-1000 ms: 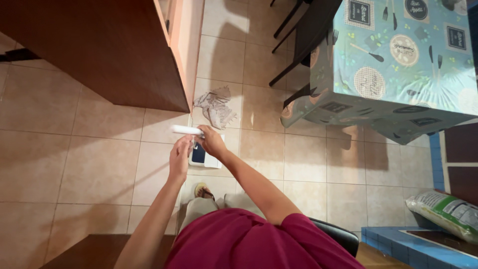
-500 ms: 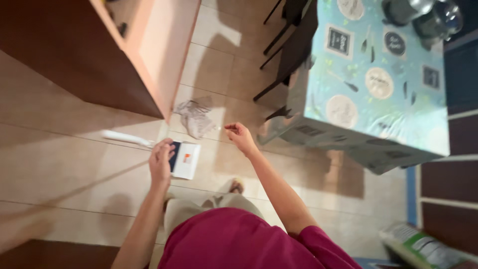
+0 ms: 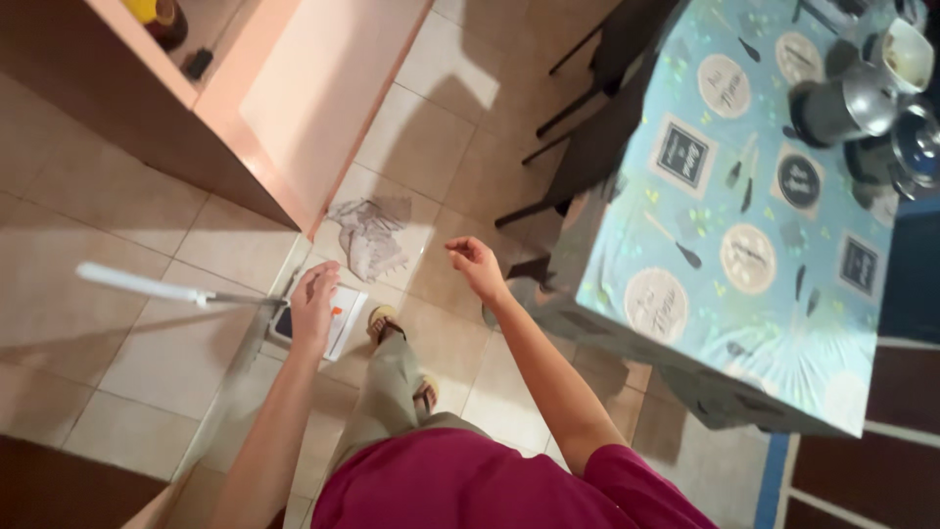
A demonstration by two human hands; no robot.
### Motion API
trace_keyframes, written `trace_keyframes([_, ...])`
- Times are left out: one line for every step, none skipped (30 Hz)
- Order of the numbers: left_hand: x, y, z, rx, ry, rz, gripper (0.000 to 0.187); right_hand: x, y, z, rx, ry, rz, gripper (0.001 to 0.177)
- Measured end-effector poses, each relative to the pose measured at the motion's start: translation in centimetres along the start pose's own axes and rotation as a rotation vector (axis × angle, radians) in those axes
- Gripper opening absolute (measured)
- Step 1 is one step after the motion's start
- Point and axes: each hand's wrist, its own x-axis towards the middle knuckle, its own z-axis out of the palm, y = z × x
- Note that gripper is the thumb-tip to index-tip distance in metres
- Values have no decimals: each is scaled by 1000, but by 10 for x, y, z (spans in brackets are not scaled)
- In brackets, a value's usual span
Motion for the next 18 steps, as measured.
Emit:
trace_keyframes([13, -2, 4, 28, -4, 17, 35, 15, 4, 0, 16, -12, -6, 22])
trace_keyframes([29, -4, 7, 26, -9, 14, 36, 32, 9, 1, 31, -25, -11, 22])
trace_keyframes([48, -8, 10, 23, -13, 9, 36, 49, 15, 1, 23, -36, -11, 22])
trace_keyframes([66, -13, 12, 19, -17, 5, 37, 67, 22, 1, 15, -47, -10, 22])
trace_keyframes([83, -18, 14, 42, 8, -5, 38, 86, 27, 1, 8, -58, -11, 22])
trace_keyframes([99, -23, 16, 64, 32, -14, 38, 102, 33, 1, -16, -48, -5, 22])
trace_keyframes([118, -28, 19, 88, 49, -21, 39, 119, 38, 0, -39, -32, -3, 22])
trace_keyframes([135, -33, 20, 77, 46, -26, 39, 135, 43, 0, -61, -15, -1, 21])
trace_keyframes([149, -40, 21, 64, 45, -33, 40, 149, 48, -1, -61, -15, 3, 20])
trace_keyframes([163, -47, 22, 51, 45, -40, 40, 163, 53, -1, -60, -14, 8, 19])
trace_keyframes([177, -53, 25, 30, 55, -44, 40, 176, 57, 0, -59, -14, 12, 19])
trace_keyframes([192, -60, 28, 9, 66, -49, 40, 188, 61, 1, -86, -20, 9, 19])
trace_keyframes([208, -67, 31, -16, 77, -53, 39, 201, 66, 1, -118, -27, 4, 19])
trace_keyframes([224, -74, 33, 16, 78, -20, 39, 214, 71, 1, -149, -34, -1, 19])
trace_keyframes([238, -83, 35, 45, 84, 13, 38, 228, 78, 1, -185, -39, 17, 20])
trace_keyframes([251, -94, 36, 74, 91, 46, 37, 242, 86, 1, -222, -44, 35, 20])
trace_keyframes([266, -107, 35, 69, 101, 46, 37, 256, 98, 2, -255, -48, 53, 21])
trace_keyframes([282, -121, 36, 65, 110, 46, 38, 271, 112, 5, -244, -55, 49, 20])
